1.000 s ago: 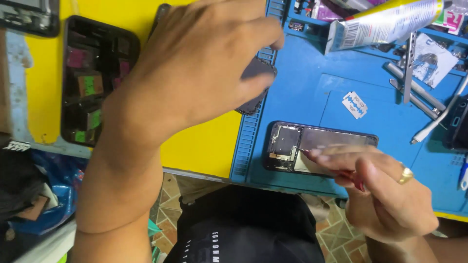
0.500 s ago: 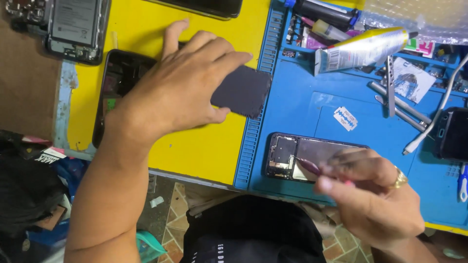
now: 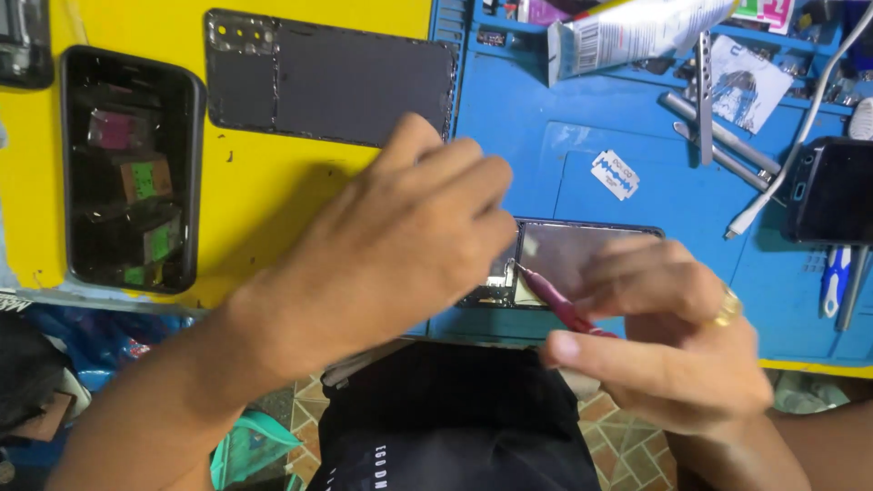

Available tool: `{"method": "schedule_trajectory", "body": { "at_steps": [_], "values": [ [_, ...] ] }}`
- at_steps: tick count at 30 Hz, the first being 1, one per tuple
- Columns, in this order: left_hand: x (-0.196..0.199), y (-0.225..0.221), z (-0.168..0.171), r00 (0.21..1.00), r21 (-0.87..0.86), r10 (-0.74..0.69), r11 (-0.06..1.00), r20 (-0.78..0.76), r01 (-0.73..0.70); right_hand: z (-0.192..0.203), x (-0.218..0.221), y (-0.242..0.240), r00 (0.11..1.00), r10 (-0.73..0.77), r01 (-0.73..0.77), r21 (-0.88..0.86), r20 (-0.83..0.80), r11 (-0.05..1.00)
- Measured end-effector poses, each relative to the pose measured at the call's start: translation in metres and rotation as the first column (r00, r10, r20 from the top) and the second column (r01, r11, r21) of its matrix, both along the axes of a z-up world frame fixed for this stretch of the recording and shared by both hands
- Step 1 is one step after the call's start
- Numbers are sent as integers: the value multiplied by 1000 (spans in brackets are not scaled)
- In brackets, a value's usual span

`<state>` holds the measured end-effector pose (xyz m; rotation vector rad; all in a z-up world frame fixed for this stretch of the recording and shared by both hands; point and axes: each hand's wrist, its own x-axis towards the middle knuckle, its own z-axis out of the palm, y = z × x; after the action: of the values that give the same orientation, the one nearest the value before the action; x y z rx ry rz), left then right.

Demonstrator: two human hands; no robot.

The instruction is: The person removes the back cover of a smartphone and uses a red screwdriver to unscrew and remove several screws from the internal frame. They then use the screwdriver to pry and separate the screen assembly from the phone's body.

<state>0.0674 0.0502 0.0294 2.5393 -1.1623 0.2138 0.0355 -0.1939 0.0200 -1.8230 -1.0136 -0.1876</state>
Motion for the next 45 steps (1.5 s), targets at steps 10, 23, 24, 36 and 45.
{"method": "schedule_trajectory", "body": {
  "at_steps": [10,23,24,36,45],
  "values": [
    [-14,-26,-18,999,109,-19,994,51,14,-2,-12,-8,995,-99,99,10,-24,995],
    [-13,-29,-17,999,148,-10,989,48,2,-7,-11,-8,998,-68,68,0,-10,998],
    [-13,-29,-16,999,139,-11,990,40,6,-5,-14,-5,994,-109,111,73,-26,991],
    [-15,-29,-16,999,160,-8,987,37,2,-13,-21,-18,998,-57,57,-4,-17,998],
    [-18,-34,-13,998,163,-13,987,62,3,-8,-27,-17,996,-91,92,23,-22,996]
  ]
}}
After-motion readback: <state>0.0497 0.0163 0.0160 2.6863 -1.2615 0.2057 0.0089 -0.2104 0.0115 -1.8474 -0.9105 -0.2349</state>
